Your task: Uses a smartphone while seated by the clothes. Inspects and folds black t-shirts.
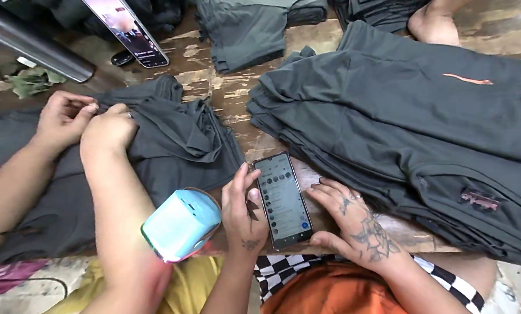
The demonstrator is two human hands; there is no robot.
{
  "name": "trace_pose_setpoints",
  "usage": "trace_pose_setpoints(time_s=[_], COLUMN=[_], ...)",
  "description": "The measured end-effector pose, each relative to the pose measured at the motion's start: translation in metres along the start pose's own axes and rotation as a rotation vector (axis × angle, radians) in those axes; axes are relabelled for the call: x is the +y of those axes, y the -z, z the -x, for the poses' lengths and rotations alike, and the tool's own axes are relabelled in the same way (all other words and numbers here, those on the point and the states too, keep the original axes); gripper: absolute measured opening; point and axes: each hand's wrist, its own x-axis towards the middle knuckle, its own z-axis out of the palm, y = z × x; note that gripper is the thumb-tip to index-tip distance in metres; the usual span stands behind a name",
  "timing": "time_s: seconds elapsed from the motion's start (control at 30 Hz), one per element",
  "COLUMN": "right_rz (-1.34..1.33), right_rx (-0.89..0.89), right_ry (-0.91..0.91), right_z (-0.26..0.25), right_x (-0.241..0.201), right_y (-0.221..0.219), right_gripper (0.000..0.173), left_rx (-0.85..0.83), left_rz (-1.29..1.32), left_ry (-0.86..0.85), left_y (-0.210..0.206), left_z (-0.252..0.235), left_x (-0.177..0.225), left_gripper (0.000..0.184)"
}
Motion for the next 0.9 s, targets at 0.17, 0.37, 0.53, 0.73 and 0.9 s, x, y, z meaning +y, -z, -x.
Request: trace_pose_setpoints(time_s=[0.17, 0.37, 0.53, 0.73, 0.9], right_rz=[-0.026, -0.026, -0.021, -0.026, -0.036], right_rx=[0.003, 0.013, 0.009, 0.023, 0.011], right_ry=[0.003, 0.001, 0.011, 0.022, 0.015], right_z=[0.000, -0.001, -0.001, 0.000, 0.000], right_x=[0.001, 0.002, 0.002, 0.004, 0.003], right_y=[0.001, -0.001, -0.001, -0.001, 0.000], right_gripper=[0.081, 0.080, 0.079, 0.077, 0.076], left_rx=[-0.051, -0.083, -0.131, -0.145, -0.204], left_rz=[0.104, 0.138, -0.010, 0.113, 0.177], left_ry=[-0.023, -0.067, -0.116, -0.218, -0.265], left_y=[0.009, 0.015, 0.014, 0.026, 0.035], left_z=[0.002, 0.017, 0.016, 0.025, 0.039], left_x=[0.008, 0.012, 0.013, 0.008, 0.011], left_gripper=[0.048, 0.046, 0.040, 0.038, 0.036])
